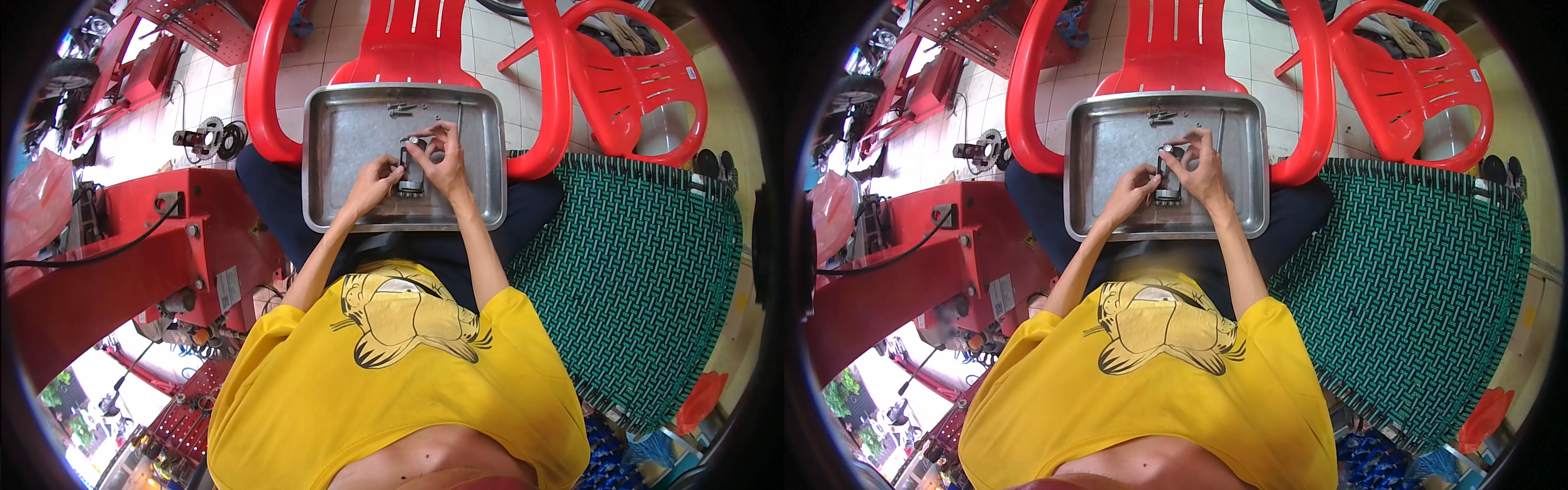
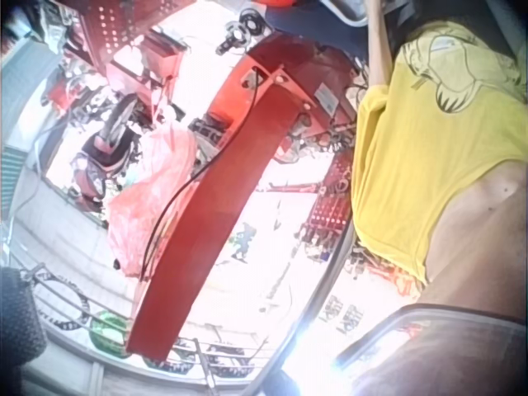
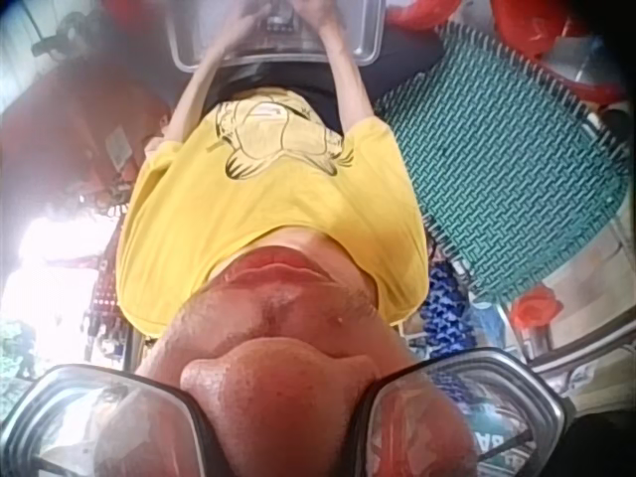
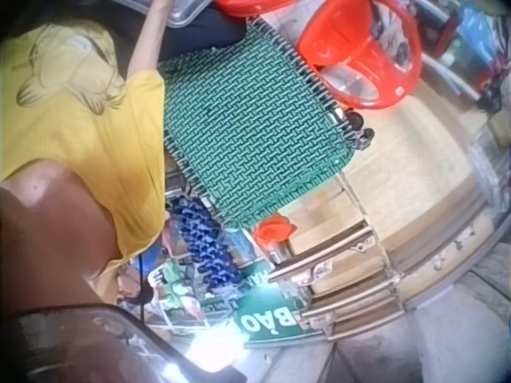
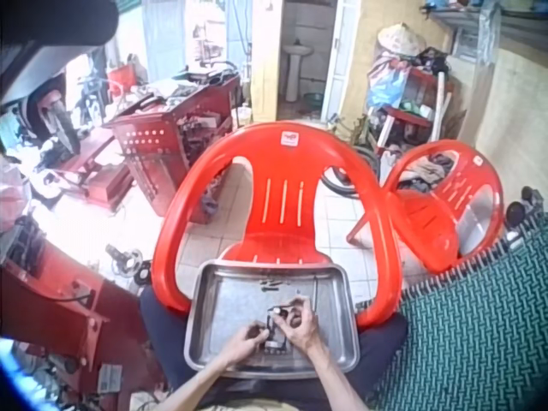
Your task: The person assembles mechanical engine parts by inserting metal pins and rods into a cylindrical metal component held over a tray.
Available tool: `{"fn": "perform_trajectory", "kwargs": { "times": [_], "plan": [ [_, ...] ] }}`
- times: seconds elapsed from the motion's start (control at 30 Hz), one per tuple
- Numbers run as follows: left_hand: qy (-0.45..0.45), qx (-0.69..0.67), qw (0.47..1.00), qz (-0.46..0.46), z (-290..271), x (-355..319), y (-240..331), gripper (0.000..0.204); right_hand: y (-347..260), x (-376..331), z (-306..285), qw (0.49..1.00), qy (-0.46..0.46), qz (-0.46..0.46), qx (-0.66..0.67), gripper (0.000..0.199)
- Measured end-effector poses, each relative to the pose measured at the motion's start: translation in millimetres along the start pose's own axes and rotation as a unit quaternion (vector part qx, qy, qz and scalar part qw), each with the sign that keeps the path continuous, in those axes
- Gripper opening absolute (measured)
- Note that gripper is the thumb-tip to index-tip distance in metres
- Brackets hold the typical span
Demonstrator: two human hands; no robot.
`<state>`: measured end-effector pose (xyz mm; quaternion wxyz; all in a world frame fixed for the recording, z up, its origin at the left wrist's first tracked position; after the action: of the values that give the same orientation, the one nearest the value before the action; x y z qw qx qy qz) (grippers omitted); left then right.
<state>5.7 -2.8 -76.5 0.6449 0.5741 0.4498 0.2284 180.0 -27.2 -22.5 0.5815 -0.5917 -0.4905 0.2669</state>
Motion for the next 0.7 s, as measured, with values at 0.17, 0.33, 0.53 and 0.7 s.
{"fn": "perform_trajectory", "kwargs": {
  "times": [0.17,0.33,0.53,0.7],
  "plan": [
    [-0.004,-0.047,0.999,-0.004,2.3,2.2,-7.5,0.023,0.7,2.6,0.5,0.990,-0.036,-0.092,-0.098,0.046],
    [-0.005,-0.026,1.000,0.007,1.7,2.3,-8.5,0.022,1.8,-1.7,0.1,0.999,0.020,-0.026,0.016,0.041],
    [-0.002,-0.042,0.999,-0.007,3.9,3.3,-6.8,0.022,10.9,2.0,0.0,0.983,-0.056,-0.090,-0.147,0.042],
    [0.006,-0.041,0.999,0.003,0.3,1.8,-10.3,0.023,-1.8,1.3,2.4,1.000,-0.004,-0.027,0.008,0.046]
  ]
}}
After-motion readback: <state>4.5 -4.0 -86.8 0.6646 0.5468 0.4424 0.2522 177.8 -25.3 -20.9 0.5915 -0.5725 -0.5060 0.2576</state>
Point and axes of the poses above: each hand's wrist, its own x-axis towards the middle knuckle, its own z-axis out of the palm, y = z × x, the point moved 5 cm from there along x, towards the middle knuckle, and after that the axes turned 5 degrees about y, right-handed, at the moved point
